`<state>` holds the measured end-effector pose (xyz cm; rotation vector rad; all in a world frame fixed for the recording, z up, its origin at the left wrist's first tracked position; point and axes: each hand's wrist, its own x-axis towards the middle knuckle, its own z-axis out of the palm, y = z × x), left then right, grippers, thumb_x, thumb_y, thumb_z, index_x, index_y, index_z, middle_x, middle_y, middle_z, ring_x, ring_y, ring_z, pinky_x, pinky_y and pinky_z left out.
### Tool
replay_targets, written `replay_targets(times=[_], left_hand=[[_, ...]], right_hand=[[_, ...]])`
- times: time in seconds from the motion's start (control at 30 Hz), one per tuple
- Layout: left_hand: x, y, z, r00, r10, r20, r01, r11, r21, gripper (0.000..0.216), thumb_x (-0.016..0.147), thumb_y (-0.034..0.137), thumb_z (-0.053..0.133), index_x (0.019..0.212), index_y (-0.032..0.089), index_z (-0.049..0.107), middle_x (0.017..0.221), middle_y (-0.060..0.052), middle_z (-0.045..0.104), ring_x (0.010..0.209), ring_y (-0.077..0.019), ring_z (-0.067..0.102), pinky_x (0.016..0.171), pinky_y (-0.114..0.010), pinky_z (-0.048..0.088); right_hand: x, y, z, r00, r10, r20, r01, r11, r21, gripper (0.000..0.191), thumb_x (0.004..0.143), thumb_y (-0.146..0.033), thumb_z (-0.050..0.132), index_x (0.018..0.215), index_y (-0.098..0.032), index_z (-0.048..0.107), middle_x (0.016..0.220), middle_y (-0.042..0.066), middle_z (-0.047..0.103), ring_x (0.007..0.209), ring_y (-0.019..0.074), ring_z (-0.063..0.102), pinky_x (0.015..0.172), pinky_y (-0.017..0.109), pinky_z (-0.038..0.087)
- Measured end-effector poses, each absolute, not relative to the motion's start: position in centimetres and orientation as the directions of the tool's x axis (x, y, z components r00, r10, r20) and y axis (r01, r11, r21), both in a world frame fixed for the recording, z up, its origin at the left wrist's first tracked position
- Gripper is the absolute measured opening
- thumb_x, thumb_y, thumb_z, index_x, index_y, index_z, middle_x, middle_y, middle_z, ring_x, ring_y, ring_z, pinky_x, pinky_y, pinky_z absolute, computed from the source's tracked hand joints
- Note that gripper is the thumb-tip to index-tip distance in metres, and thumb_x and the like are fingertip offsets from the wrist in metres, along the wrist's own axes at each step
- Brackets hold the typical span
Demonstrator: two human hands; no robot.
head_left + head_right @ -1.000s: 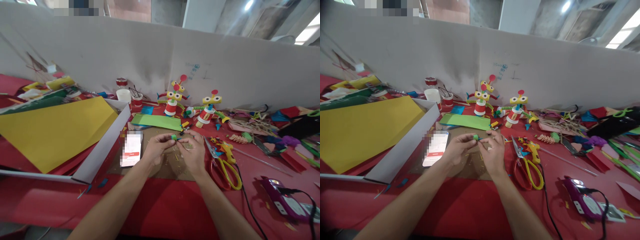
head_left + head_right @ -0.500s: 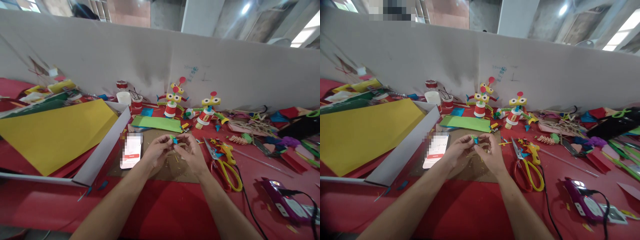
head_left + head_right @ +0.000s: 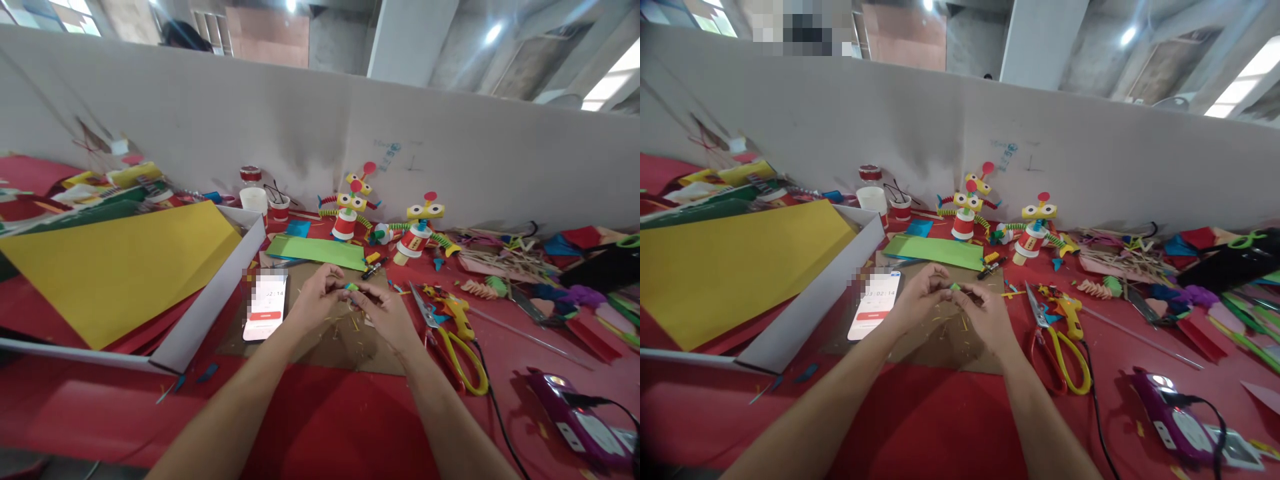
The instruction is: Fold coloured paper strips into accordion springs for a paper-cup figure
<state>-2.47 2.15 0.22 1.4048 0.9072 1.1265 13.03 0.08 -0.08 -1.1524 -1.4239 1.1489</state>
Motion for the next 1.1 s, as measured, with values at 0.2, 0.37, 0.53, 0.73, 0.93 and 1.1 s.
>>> replay_targets(times=[0.2,0.37,0.53,0.73,0.93,1.1], left_hand=[[-2.6,2.4,0.5,0.243,0.96,0.141,-0.142,-0.108,0.984,0.02,0.07,0.017,0.063,0.087,0.017,0.054,0.071,0.001,0.062,0.067,-0.0108,0.056,0.066,-0.024,0.042],[-1.8,1.8,0.4,0.159,0.986,0.051,-0.202,-0.018,0.979,0.024,0.063,0.016,0.07,0.086,0.016,0.062,0.07,0.0,0.065,0.067,-0.0128,0.059,0.068,-0.026,0.045],[0.0,0.7,-0.5,0.138,0.989,-0.047,-0.437,0.104,0.893,0.029,0.06,0.015,0.073,0.088,0.013,0.068,0.083,-0.005,0.07,0.074,-0.014,0.061,0.072,-0.027,0.047],[0.1,0.9,-1.2,0.137,0.98,-0.143,-0.53,0.195,0.826,0.032,0.059,0.022,0.078,0.09,0.015,0.072,0.088,-0.007,0.071,0.079,-0.0152,0.063,0.08,-0.03,0.046],[-0.3,1.2,-1.2,0.079,0.991,-0.106,-0.471,0.131,0.872,0.027,0.06,0.021,0.076,0.086,0.015,0.073,0.085,-0.007,0.072,0.076,-0.015,0.062,0.075,-0.028,0.047],[-0.6,1.3,-1.0,0.023,0.998,-0.065,-0.379,0.069,0.923,0.025,0.064,0.02,0.071,0.089,0.016,0.072,0.085,-0.006,0.072,0.075,-0.015,0.061,0.074,-0.029,0.047]], right_hand=[[12.5,-0.1,-0.4,-0.071,0.995,0.077,0.024,0.079,-0.997,0.029,0.077,-0.041,0.061,0.097,-0.021,0.068,0.071,0.0,0.067,0.062,0.0147,0.062,0.059,0.027,0.05],[11.8,-0.4,-1.1,0.023,0.991,0.129,-0.012,0.129,-0.992,0.023,0.077,-0.039,0.061,0.09,-0.021,0.068,0.072,0.0,0.067,0.063,0.0142,0.061,0.063,0.027,0.049],[11.1,-0.6,-1.3,0.17,0.979,0.111,-0.088,0.127,-0.988,0.022,0.076,-0.038,0.063,0.087,-0.02,0.067,0.076,0.0,0.068,0.061,0.0127,0.057,0.06,0.026,0.048],[10.8,-0.6,-1.8,0.165,0.978,0.129,-0.112,0.148,-0.983,0.025,0.077,-0.038,0.062,0.093,-0.02,0.067,0.089,0.003,0.069,0.074,0.0155,0.06,0.068,0.028,0.049],[10.9,-0.7,-1.5,0.109,0.989,0.105,-0.116,0.117,-0.986,0.028,0.077,-0.039,0.062,0.098,-0.02,0.065,0.091,0.004,0.068,0.076,0.0158,0.061,0.071,0.03,0.051],[11.2,-0.6,-1.0,0.015,0.997,0.078,-0.105,0.079,-0.991,0.032,0.075,-0.036,0.065,0.104,-0.022,0.064,0.085,0.002,0.068,0.07,0.0144,0.061,0.07,0.03,0.051]])
